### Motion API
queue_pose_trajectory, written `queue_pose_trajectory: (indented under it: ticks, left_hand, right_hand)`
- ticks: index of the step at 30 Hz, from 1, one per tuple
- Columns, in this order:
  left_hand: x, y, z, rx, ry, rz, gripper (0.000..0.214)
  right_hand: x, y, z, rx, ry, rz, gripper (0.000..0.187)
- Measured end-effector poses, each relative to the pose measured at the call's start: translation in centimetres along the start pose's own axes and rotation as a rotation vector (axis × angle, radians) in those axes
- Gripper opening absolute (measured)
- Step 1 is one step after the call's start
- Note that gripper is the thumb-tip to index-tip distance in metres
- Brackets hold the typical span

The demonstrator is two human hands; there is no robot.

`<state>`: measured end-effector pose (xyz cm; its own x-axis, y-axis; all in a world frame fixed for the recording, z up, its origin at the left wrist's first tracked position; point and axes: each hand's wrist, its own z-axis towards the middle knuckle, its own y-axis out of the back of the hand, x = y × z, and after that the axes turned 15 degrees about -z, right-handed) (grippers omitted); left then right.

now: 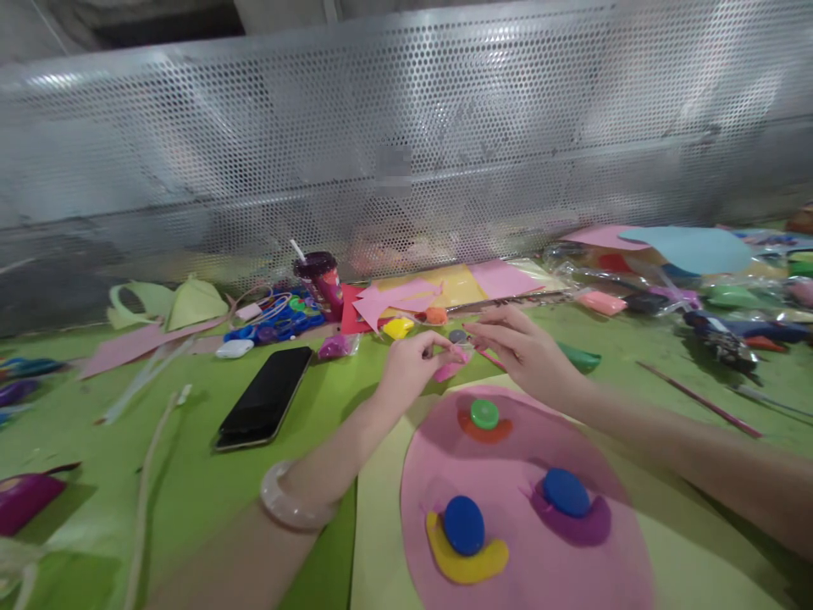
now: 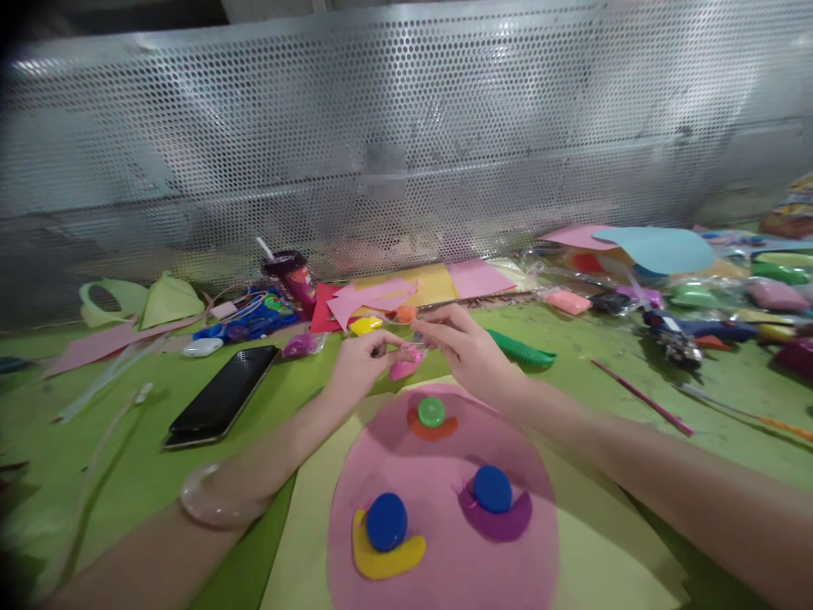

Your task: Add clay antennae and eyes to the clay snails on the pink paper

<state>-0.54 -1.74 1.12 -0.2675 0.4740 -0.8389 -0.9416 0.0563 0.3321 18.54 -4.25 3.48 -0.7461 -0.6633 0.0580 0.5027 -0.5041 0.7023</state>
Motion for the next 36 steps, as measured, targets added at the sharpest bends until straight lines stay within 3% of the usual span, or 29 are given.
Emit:
queue_pose_trajectory:
  ticks: [6, 13, 22, 25, 30, 36]
  left_hand:
    - [-0.3, -0.1, -0.2, 0.029, 0.023, -0.029, 0.019]
    - [-0.6, 0.0, -0.2, 0.066, 0.038, -0.091, 0.016]
    - [0.3, -0.1, 0.1, 0.062, 0.081, -0.12, 0.031]
    - [0.2, 0.1, 0.2, 0.111, 0.137, -0.141, 0.038]
    - [-0.1, 0.3, 0.1, 0.328, 0.243, -0.196, 0.04]
    - [0.5, 0.3, 0.2, 0.361, 0.254, -0.167, 0.04]
  right_hand:
    - [-0.2, -0.4, -0.1, 0.041, -0.191, -0.009, 0.012]
    - [-0.5, -0.6, -0.3, 0.107, -0.024, -0.018, 0.011]
    - [0.0, -0.7, -0.3, 0.195, -0.136, 0.006, 0.011]
    - [0.3, -0.6, -0.2, 0.257, -0.191, 0.055, 0.013]
    - [0.3, -0.6, -0.3, 0.276, -0.224, 0.11, 0.015]
    - [0.2, -0.8, -0.3, 0.288, -0.228, 0.074, 0.017]
